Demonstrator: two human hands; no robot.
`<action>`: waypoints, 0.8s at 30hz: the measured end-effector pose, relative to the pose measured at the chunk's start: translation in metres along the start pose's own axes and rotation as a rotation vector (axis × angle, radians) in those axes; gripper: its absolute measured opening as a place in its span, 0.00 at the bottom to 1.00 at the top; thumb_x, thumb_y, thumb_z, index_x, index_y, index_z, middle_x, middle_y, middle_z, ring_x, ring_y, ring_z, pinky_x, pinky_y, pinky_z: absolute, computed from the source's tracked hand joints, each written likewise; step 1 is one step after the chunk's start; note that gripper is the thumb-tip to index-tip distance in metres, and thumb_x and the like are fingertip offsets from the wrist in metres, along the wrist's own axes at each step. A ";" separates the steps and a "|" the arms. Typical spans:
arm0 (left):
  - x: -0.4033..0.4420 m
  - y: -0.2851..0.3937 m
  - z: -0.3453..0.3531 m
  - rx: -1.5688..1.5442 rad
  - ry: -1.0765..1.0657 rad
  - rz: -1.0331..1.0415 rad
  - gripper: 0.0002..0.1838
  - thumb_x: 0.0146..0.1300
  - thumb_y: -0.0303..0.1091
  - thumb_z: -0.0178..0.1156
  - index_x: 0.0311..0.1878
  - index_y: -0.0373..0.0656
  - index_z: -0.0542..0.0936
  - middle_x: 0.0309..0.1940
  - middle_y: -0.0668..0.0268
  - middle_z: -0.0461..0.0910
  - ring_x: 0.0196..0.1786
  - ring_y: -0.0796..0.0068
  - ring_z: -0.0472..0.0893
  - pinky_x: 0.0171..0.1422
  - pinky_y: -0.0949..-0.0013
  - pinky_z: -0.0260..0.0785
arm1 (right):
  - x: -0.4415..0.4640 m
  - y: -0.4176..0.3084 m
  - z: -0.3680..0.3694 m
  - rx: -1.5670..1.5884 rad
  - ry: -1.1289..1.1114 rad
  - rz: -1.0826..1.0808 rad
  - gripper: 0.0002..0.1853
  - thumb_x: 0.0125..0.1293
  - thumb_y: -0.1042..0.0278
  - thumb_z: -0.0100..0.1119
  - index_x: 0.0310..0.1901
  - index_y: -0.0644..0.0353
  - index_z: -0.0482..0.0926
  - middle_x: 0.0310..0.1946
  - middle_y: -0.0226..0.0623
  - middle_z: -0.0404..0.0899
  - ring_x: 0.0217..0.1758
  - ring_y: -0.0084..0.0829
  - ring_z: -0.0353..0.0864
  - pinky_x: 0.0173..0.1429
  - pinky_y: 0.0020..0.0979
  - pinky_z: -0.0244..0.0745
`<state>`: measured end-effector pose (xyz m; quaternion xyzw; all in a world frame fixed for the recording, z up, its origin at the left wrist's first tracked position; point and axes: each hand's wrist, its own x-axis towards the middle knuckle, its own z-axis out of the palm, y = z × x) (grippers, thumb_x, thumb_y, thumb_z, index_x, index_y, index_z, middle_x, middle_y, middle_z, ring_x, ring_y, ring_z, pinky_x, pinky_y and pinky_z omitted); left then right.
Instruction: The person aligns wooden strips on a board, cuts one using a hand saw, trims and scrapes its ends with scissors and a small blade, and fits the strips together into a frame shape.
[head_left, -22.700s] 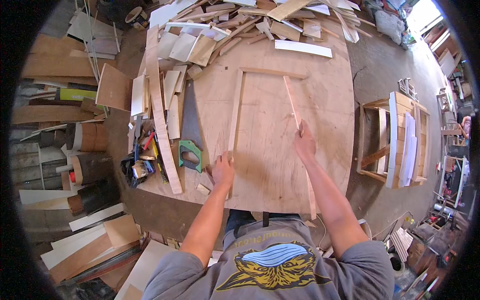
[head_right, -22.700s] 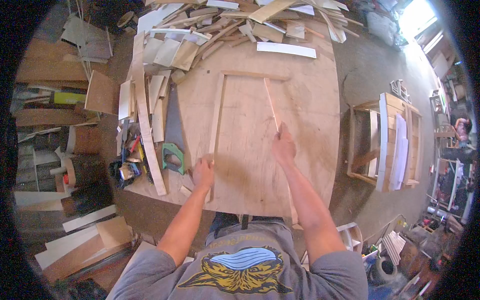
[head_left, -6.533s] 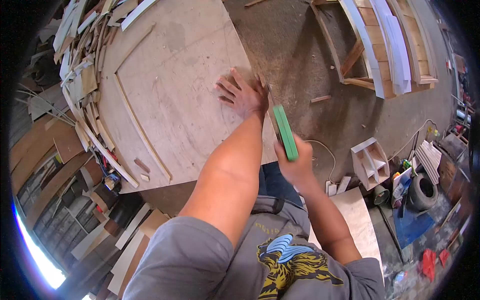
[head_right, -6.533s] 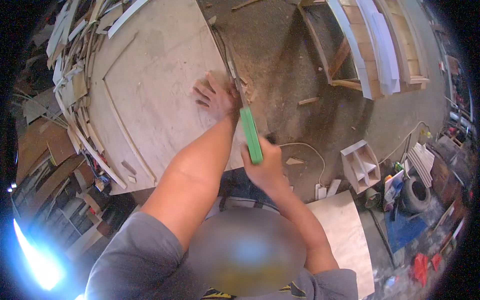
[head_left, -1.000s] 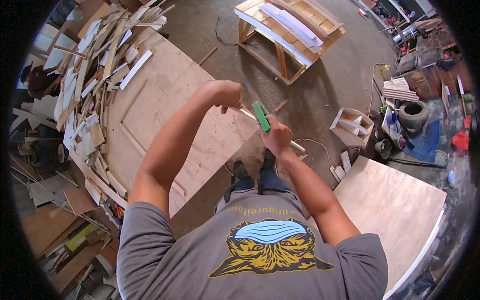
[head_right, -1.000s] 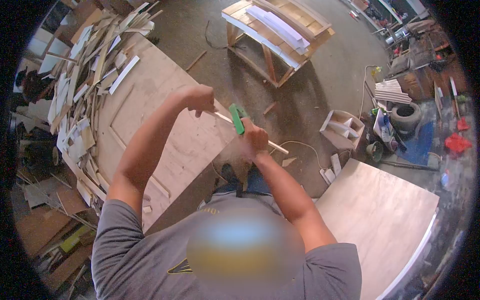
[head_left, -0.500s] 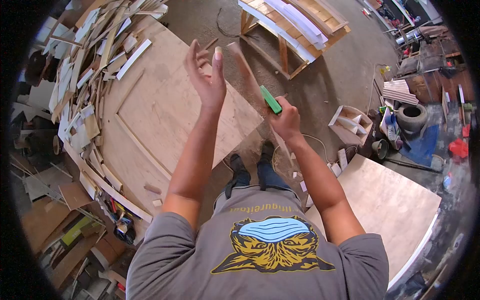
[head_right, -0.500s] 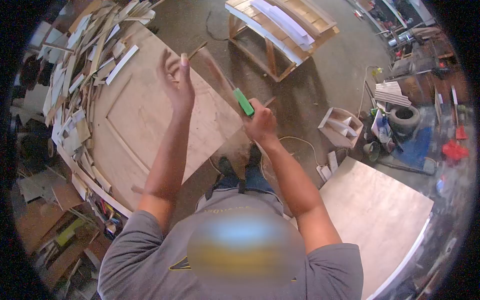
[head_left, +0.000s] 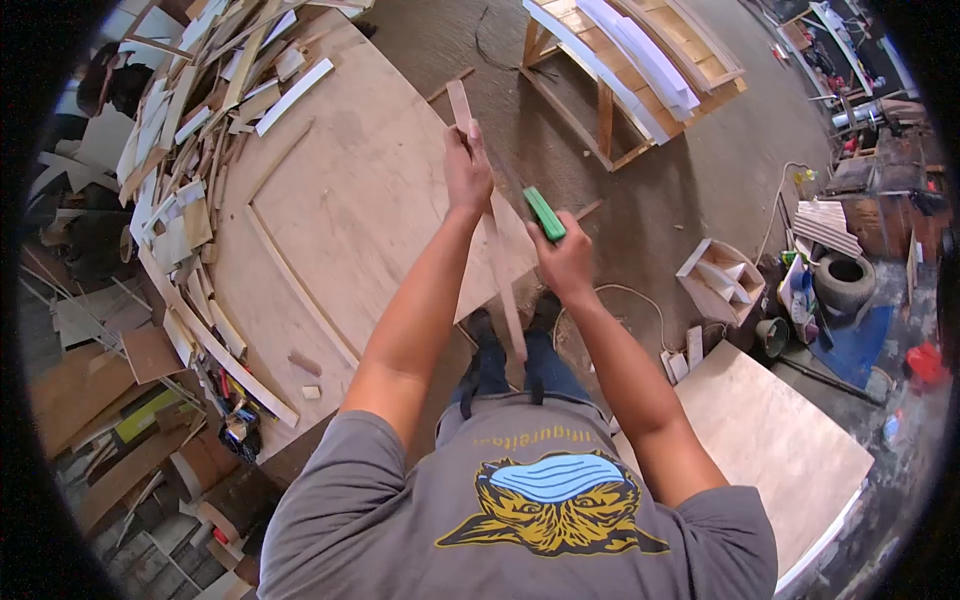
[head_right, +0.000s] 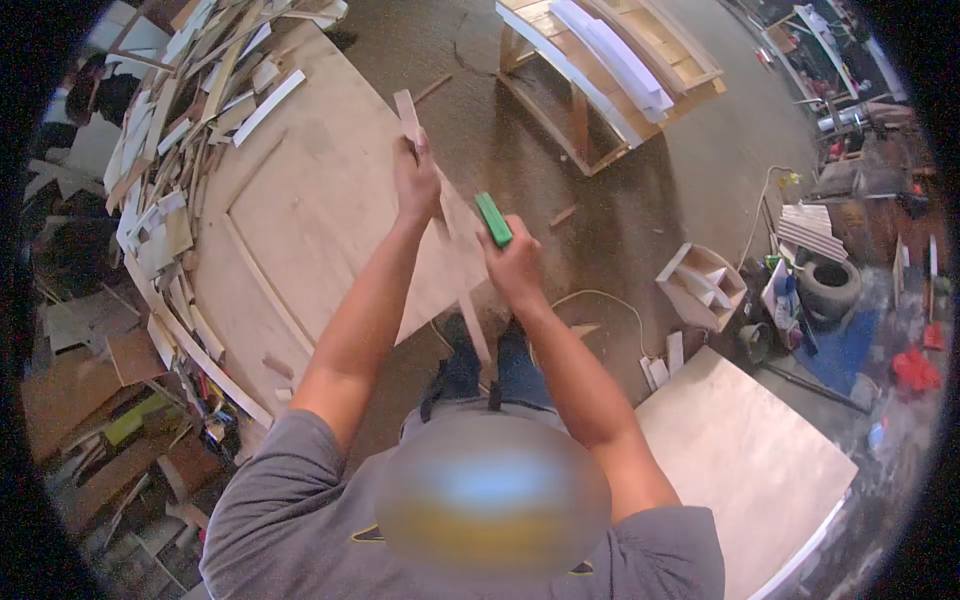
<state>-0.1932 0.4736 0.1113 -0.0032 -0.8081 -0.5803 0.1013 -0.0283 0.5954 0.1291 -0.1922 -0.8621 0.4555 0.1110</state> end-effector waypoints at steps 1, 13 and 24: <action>0.003 -0.010 0.002 0.068 -0.013 -0.036 0.20 0.84 0.51 0.49 0.51 0.40 0.71 0.34 0.53 0.80 0.36 0.51 0.81 0.42 0.51 0.71 | -0.001 0.009 -0.003 -0.033 0.028 -0.026 0.18 0.66 0.57 0.74 0.43 0.63 0.81 0.30 0.52 0.83 0.36 0.55 0.86 0.41 0.45 0.78; -0.053 -0.128 0.028 0.686 -0.288 -0.254 0.23 0.82 0.52 0.43 0.68 0.48 0.67 0.52 0.42 0.84 0.50 0.32 0.83 0.50 0.33 0.74 | -0.003 0.110 -0.049 -0.043 -0.060 0.245 0.17 0.66 0.57 0.74 0.43 0.62 0.80 0.30 0.51 0.84 0.37 0.57 0.85 0.42 0.49 0.76; -0.051 -0.160 0.040 0.985 -0.164 0.031 0.25 0.75 0.47 0.57 0.70 0.48 0.75 0.51 0.52 0.80 0.41 0.45 0.87 0.43 0.45 0.81 | 0.021 0.132 -0.060 -0.068 -0.193 0.213 0.18 0.67 0.56 0.73 0.44 0.61 0.80 0.32 0.53 0.84 0.40 0.59 0.86 0.43 0.52 0.76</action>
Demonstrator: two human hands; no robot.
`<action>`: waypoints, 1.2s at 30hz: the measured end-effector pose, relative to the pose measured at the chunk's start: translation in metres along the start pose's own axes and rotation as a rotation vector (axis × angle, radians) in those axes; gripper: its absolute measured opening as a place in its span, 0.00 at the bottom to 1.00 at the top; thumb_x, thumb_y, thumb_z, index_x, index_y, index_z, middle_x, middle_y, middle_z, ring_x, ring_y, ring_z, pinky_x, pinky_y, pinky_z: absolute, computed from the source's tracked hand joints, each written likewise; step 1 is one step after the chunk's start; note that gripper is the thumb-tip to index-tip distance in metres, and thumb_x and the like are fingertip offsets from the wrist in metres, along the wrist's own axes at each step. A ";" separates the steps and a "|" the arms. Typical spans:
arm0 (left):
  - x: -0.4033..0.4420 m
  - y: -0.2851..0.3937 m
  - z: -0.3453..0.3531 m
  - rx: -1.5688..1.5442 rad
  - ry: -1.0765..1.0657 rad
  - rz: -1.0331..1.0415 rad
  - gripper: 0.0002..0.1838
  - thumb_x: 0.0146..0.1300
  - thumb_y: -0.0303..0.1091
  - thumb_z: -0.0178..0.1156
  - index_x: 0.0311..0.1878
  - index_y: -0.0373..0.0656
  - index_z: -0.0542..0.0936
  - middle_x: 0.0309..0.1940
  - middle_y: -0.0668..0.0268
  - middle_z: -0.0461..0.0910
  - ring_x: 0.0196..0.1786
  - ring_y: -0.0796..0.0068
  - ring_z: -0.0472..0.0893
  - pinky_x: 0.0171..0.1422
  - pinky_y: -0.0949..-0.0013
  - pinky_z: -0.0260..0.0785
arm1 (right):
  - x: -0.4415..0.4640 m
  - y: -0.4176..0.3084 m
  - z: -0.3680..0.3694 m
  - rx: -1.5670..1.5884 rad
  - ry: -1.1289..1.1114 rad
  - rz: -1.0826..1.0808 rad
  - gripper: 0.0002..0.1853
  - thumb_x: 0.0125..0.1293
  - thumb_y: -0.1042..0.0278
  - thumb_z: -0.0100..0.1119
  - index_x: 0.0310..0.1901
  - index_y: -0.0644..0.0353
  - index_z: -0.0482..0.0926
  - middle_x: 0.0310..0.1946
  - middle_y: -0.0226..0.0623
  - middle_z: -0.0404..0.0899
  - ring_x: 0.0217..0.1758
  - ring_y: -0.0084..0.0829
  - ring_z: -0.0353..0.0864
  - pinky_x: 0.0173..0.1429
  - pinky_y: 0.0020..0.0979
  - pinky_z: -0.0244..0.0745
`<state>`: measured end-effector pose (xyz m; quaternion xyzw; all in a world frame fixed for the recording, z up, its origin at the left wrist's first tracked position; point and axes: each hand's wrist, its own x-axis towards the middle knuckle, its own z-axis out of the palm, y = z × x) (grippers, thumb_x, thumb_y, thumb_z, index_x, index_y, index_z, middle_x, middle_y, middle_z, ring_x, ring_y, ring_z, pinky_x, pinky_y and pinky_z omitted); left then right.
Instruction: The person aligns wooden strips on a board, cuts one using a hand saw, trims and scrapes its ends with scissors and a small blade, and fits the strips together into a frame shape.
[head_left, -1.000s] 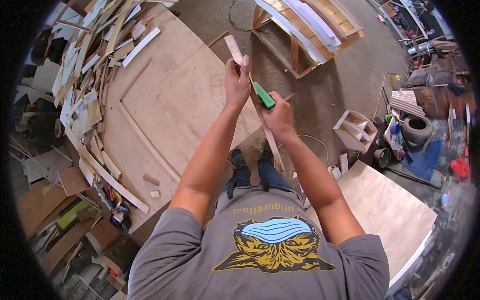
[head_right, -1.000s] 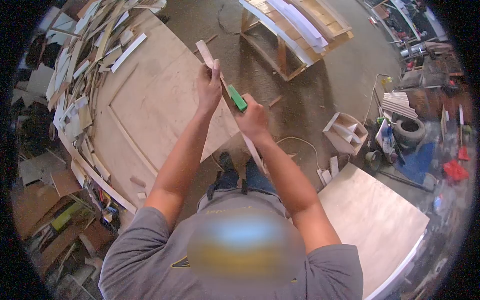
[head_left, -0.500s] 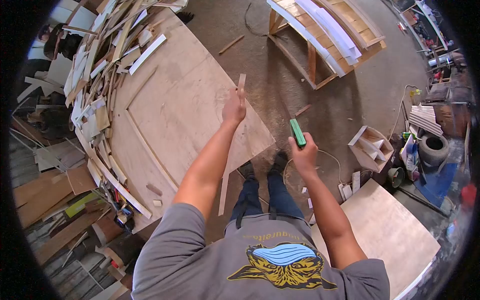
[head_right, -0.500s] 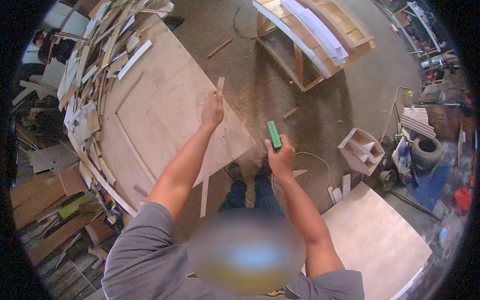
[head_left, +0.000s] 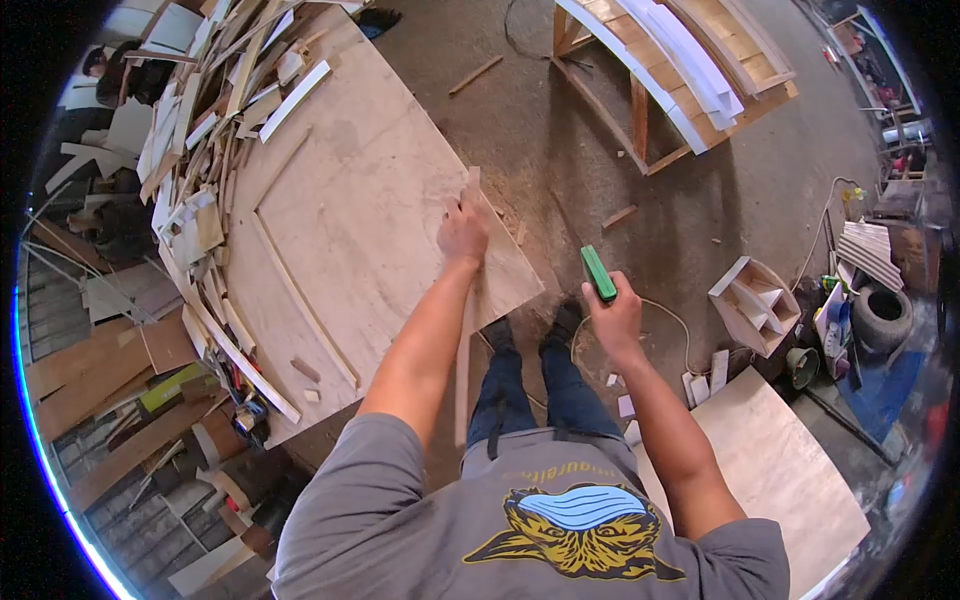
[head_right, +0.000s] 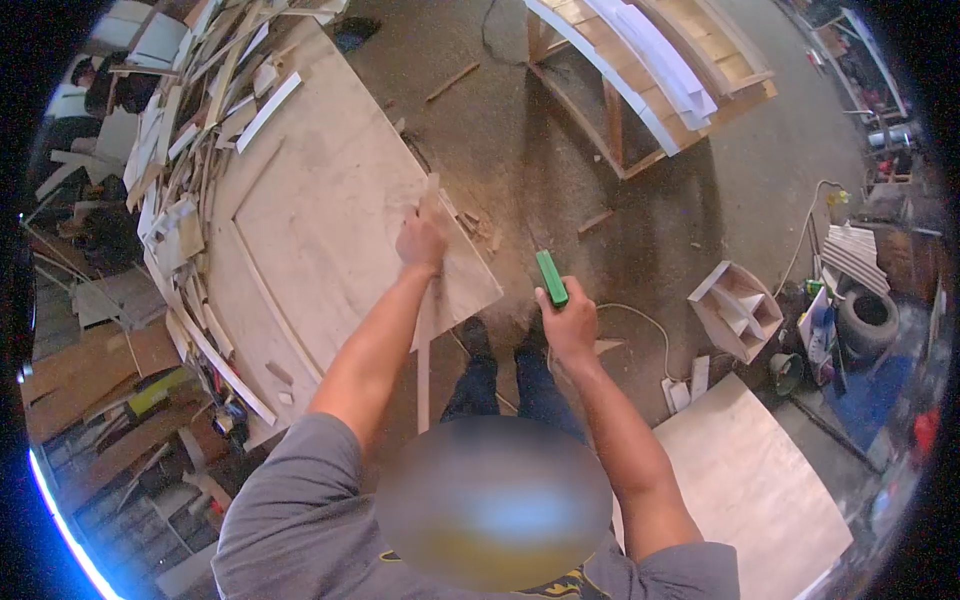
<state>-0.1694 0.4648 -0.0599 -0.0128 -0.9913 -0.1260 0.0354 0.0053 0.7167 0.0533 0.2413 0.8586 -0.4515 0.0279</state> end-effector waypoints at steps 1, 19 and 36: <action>0.004 -0.004 0.001 -0.012 -0.032 0.008 0.26 0.74 0.46 0.57 0.71 0.47 0.74 0.51 0.52 0.80 0.41 0.45 0.87 0.42 0.46 0.81 | 0.003 0.001 0.000 -0.002 0.010 -0.025 0.18 0.67 0.55 0.73 0.45 0.61 0.80 0.31 0.52 0.84 0.40 0.59 0.86 0.43 0.52 0.76; 0.009 -0.009 -0.014 -0.044 -0.157 -0.067 0.27 0.75 0.53 0.55 0.72 0.53 0.78 0.55 0.51 0.80 0.45 0.43 0.88 0.47 0.45 0.82 | 0.021 0.008 0.025 0.001 -0.065 -0.122 0.17 0.66 0.57 0.75 0.45 0.62 0.82 0.31 0.52 0.84 0.35 0.52 0.87 0.42 0.44 0.77; 0.019 0.017 -0.028 -0.171 0.088 -0.380 0.27 0.76 0.57 0.52 0.66 0.47 0.79 0.67 0.46 0.72 0.76 0.38 0.64 0.75 0.36 0.58 | 0.014 -0.044 0.025 0.069 0.002 -0.251 0.14 0.70 0.60 0.71 0.45 0.62 0.80 0.29 0.51 0.84 0.34 0.54 0.87 0.40 0.46 0.78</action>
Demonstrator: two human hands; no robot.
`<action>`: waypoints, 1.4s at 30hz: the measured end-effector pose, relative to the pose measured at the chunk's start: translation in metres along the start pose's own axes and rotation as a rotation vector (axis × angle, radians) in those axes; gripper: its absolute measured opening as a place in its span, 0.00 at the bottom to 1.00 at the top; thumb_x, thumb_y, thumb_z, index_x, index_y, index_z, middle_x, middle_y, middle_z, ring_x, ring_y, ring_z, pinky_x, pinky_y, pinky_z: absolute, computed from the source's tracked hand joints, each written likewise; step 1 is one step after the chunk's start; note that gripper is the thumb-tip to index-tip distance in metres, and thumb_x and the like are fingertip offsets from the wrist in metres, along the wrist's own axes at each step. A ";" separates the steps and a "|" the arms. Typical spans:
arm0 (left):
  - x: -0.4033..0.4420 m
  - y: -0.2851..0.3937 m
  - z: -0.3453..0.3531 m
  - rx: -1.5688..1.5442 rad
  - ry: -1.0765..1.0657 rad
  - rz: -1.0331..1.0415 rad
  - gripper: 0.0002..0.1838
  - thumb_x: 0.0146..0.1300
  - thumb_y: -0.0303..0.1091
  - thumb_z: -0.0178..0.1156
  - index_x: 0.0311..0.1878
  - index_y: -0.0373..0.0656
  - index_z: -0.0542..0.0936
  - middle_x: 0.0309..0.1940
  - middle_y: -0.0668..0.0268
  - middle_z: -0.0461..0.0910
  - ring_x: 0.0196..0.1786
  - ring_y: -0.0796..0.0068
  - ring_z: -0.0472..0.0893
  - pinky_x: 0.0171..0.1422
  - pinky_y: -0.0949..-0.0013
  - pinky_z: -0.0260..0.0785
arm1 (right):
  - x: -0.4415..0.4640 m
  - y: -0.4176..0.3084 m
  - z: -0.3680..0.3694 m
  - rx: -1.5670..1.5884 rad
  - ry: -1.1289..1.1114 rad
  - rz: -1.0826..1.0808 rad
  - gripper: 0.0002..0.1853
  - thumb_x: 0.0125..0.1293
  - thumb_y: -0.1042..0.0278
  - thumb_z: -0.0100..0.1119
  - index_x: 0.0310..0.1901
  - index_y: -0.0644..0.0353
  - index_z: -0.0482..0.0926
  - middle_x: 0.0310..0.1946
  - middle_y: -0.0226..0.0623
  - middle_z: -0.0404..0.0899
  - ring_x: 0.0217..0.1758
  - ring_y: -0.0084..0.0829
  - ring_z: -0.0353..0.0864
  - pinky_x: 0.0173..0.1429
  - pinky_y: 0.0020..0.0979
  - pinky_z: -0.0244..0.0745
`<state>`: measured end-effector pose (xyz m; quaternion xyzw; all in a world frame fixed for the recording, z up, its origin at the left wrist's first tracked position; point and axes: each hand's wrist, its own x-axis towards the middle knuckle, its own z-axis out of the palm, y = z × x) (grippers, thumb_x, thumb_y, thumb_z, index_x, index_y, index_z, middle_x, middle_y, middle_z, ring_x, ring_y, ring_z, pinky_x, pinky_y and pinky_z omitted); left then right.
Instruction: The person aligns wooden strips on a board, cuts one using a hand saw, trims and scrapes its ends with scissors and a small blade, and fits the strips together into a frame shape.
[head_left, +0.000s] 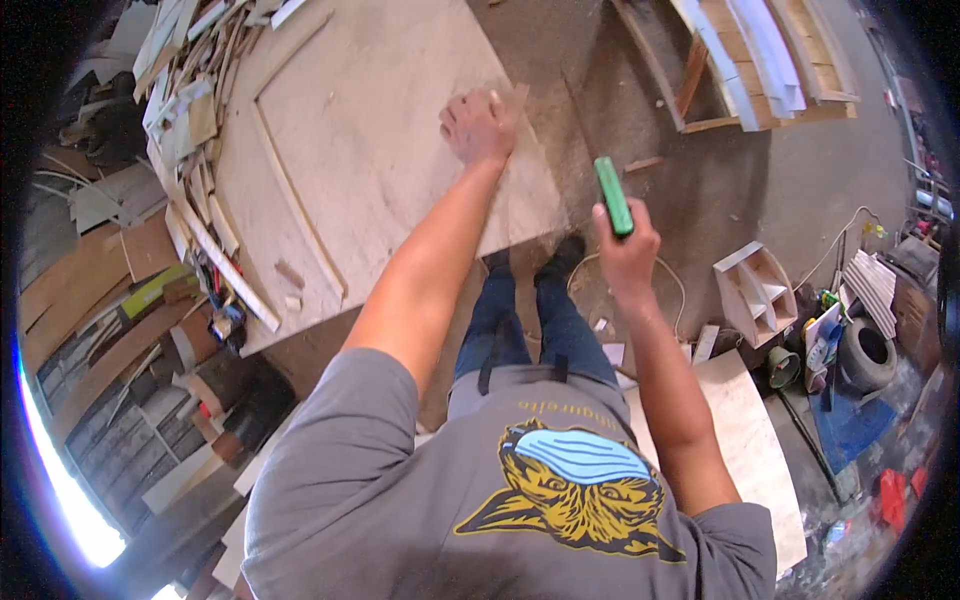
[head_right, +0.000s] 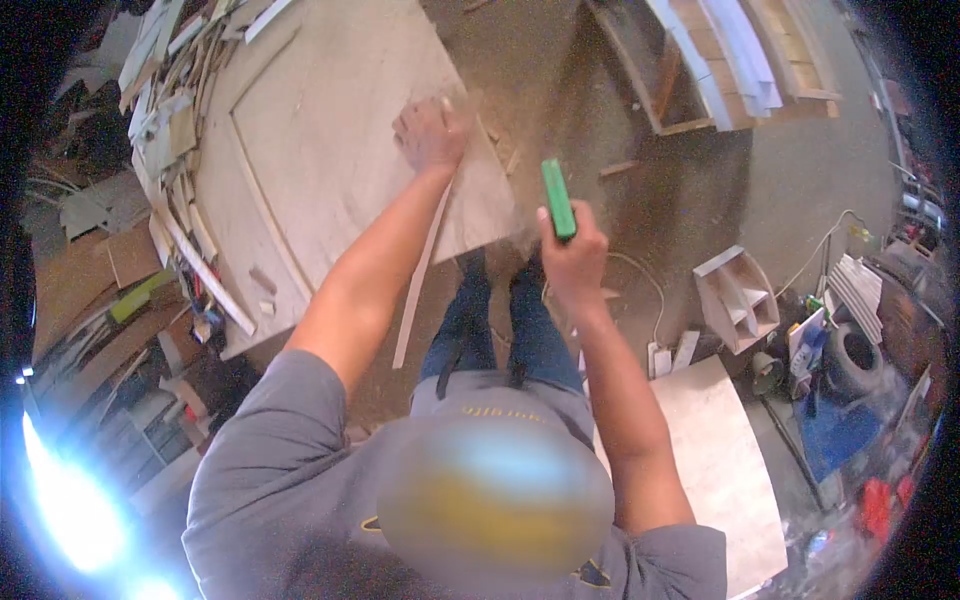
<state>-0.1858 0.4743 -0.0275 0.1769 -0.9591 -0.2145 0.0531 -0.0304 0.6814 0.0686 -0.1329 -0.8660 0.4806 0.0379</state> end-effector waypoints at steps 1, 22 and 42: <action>0.006 0.008 0.000 -0.012 0.039 -0.068 0.29 0.77 0.57 0.51 0.67 0.46 0.77 0.71 0.44 0.69 0.79 0.37 0.58 0.79 0.35 0.53 | -0.001 -0.004 0.000 0.010 -0.002 -0.009 0.14 0.71 0.61 0.70 0.46 0.62 0.80 0.30 0.51 0.84 0.34 0.55 0.87 0.39 0.47 0.79; 0.029 0.017 0.041 0.138 -0.063 -0.307 0.43 0.78 0.62 0.46 0.85 0.46 0.52 0.86 0.46 0.42 0.88 0.40 0.37 0.86 0.33 0.35 | -0.009 -0.052 0.019 0.144 -0.059 -0.125 0.11 0.69 0.72 0.70 0.49 0.62 0.79 0.31 0.48 0.85 0.34 0.48 0.90 0.36 0.39 0.82; 0.035 0.019 0.039 0.082 -0.107 -0.324 0.39 0.79 0.56 0.45 0.86 0.53 0.51 0.87 0.46 0.38 0.88 0.38 0.33 0.86 0.32 0.30 | -0.010 -0.058 0.011 0.102 -0.143 -0.120 0.11 0.68 0.75 0.70 0.48 0.64 0.79 0.30 0.48 0.84 0.31 0.46 0.90 0.33 0.38 0.81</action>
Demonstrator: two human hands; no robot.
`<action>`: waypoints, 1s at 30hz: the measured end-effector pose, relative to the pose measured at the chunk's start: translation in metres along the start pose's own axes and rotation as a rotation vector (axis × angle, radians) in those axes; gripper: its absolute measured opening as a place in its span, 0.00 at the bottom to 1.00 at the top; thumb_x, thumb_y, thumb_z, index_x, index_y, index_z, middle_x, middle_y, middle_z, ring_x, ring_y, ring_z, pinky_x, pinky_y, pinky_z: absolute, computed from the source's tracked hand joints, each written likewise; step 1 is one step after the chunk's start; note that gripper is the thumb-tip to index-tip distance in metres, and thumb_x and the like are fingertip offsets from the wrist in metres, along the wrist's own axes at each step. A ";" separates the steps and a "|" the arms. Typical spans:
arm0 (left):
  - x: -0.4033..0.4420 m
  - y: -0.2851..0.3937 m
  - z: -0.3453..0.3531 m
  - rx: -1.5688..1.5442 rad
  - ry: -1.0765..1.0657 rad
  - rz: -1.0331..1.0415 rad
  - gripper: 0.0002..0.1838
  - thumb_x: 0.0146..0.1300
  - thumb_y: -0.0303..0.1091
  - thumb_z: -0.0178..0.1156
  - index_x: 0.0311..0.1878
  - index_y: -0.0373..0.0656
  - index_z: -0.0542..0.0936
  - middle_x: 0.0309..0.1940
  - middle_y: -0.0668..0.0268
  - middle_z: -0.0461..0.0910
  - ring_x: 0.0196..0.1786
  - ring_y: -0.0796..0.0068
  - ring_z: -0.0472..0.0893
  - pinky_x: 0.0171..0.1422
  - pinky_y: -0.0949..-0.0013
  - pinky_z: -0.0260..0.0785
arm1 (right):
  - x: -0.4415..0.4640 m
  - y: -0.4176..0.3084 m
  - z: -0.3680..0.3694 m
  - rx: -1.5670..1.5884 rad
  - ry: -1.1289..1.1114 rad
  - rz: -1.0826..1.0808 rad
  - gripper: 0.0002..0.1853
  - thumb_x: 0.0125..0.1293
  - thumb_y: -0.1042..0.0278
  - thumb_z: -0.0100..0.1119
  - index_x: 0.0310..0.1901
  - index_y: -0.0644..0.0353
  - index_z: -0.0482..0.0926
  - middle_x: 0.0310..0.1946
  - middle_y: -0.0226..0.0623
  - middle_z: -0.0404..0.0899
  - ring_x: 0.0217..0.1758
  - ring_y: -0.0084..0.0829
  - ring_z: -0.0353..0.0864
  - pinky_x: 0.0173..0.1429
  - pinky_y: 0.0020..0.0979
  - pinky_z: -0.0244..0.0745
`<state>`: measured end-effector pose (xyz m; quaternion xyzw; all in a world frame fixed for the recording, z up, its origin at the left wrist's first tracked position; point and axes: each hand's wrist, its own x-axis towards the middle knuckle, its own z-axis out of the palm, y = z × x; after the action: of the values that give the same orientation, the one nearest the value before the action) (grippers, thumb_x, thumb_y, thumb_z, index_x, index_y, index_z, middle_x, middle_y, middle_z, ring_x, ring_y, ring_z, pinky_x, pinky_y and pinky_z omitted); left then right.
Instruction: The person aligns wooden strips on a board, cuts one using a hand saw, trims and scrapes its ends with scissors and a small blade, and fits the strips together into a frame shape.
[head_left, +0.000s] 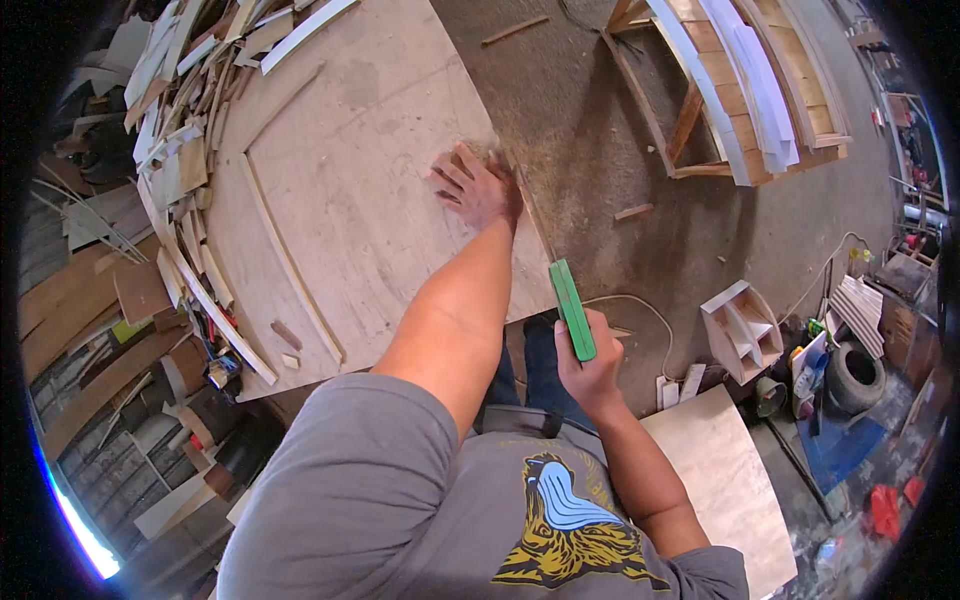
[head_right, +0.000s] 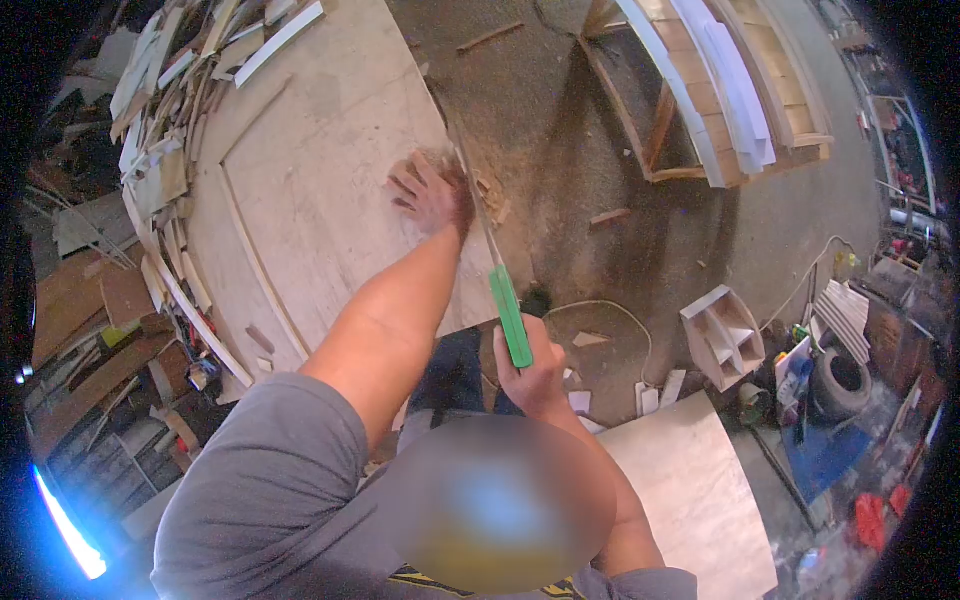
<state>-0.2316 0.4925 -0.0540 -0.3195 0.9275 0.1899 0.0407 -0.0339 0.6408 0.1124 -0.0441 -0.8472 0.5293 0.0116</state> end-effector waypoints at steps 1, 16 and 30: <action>-0.002 0.000 -0.001 -0.007 -0.005 0.003 0.39 0.79 0.56 0.45 0.86 0.53 0.51 0.87 0.46 0.38 0.88 0.38 0.33 0.86 0.32 0.30 | 0.003 -0.001 0.000 0.005 0.002 -0.002 0.11 0.68 0.75 0.70 0.48 0.64 0.79 0.30 0.48 0.84 0.31 0.46 0.90 0.33 0.38 0.81; 0.001 0.006 -0.005 0.032 -0.023 -0.039 0.37 0.80 0.53 0.44 0.87 0.55 0.50 0.87 0.46 0.38 0.88 0.39 0.33 0.86 0.32 0.30 | 0.022 -0.025 -0.006 0.021 -0.013 0.051 0.08 0.68 0.77 0.67 0.46 0.63 0.79 0.30 0.47 0.83 0.31 0.47 0.88 0.34 0.37 0.80; 0.007 -0.004 0.015 0.090 0.061 -0.013 0.37 0.79 0.57 0.48 0.86 0.59 0.53 0.86 0.48 0.43 0.87 0.38 0.38 0.85 0.28 0.36 | 0.058 -0.015 0.022 -0.004 -0.087 0.086 0.12 0.63 0.78 0.66 0.46 0.61 0.76 0.30 0.52 0.81 0.34 0.56 0.87 0.35 0.47 0.80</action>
<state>-0.2360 0.4913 -0.0703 -0.3292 0.9338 0.1377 0.0281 -0.0939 0.6201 0.1146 -0.0574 -0.8453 0.5290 -0.0483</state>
